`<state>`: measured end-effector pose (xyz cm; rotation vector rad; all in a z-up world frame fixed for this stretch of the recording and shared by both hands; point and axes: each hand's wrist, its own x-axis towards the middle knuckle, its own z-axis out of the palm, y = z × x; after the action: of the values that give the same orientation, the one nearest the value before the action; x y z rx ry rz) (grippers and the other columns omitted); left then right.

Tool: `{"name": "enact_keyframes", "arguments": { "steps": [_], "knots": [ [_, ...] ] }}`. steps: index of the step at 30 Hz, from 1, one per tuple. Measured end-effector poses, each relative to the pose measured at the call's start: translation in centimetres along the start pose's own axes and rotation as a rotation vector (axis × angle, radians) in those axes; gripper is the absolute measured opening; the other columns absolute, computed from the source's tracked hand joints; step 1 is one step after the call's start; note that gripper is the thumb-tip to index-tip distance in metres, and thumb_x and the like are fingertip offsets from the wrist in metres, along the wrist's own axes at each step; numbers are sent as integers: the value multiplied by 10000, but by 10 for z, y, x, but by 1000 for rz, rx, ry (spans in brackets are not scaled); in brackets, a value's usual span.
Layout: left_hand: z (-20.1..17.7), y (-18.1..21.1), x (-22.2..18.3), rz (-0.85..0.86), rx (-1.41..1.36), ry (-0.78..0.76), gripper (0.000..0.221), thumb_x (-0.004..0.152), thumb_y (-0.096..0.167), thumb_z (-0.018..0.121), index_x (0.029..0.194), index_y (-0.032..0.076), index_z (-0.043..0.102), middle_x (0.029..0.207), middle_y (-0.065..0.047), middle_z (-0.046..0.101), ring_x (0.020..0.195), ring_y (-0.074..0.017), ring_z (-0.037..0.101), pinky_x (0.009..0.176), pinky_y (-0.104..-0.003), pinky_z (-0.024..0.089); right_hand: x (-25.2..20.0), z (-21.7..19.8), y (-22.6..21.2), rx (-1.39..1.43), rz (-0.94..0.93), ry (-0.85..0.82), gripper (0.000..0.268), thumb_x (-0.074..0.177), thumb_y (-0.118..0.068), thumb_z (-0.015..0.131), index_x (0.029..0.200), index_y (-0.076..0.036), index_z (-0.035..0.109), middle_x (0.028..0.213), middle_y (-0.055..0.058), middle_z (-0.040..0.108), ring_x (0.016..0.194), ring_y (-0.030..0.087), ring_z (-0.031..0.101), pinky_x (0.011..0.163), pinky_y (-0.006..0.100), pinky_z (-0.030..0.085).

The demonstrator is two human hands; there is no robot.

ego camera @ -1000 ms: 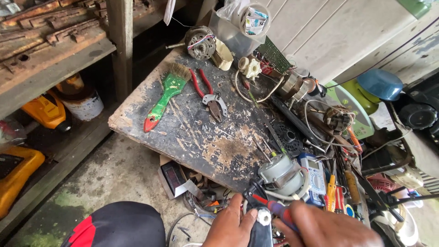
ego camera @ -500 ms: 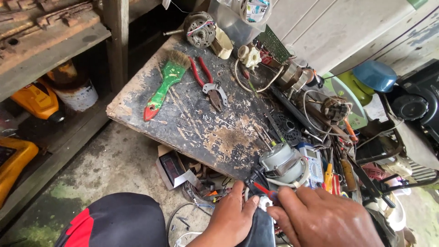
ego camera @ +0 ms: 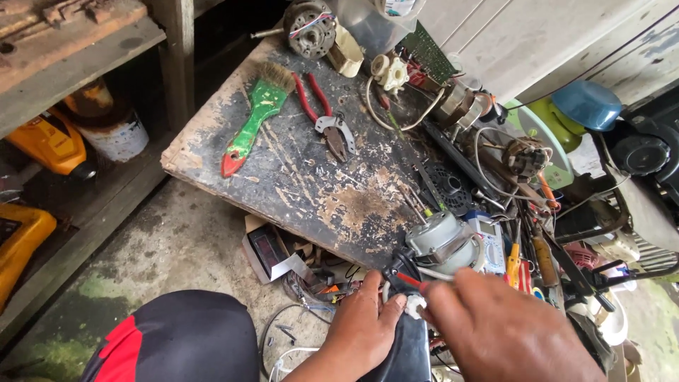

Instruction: Finalizing the assembly of a motor unit on a repair bench using a screwdriver and pliers.

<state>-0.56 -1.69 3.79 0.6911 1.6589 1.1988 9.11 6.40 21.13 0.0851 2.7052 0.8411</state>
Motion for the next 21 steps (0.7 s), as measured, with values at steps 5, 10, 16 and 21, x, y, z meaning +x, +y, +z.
{"name": "enact_keyframes", "arguments": {
  "steps": [5,10,16,21],
  "knots": [
    [-1,3,-3,-6,-16,4,299,1019,468,540,1087,186,471,851,-118,672,888,-414,661,720,-502,433,3,-6,-4,-6,24,190,352,1022,-573,506,929,-240,572,729,12,528,599,249,605,485,432,452],
    [-7,12,-7,-43,-8,-45,315,1050,485,526,1080,191,420,812,-119,649,830,-413,645,658,-504,386,-2,0,-2,76,-73,-95,211,960,-261,537,1139,-166,477,948,85,472,786,292,581,570,481,571],
    [-17,25,-14,-111,-44,-73,334,1054,454,512,1254,191,463,1035,-132,717,974,-368,686,749,-477,474,12,-9,3,41,0,138,337,1039,-513,489,842,-242,528,766,-11,531,691,228,607,569,422,532],
    [-13,22,-13,-115,-46,-62,294,1026,472,480,1153,208,451,1016,-146,689,991,-411,650,770,-496,448,7,-11,-17,-40,222,144,375,967,-681,514,881,-322,583,586,-44,627,481,298,655,377,487,434]
  ]
}}
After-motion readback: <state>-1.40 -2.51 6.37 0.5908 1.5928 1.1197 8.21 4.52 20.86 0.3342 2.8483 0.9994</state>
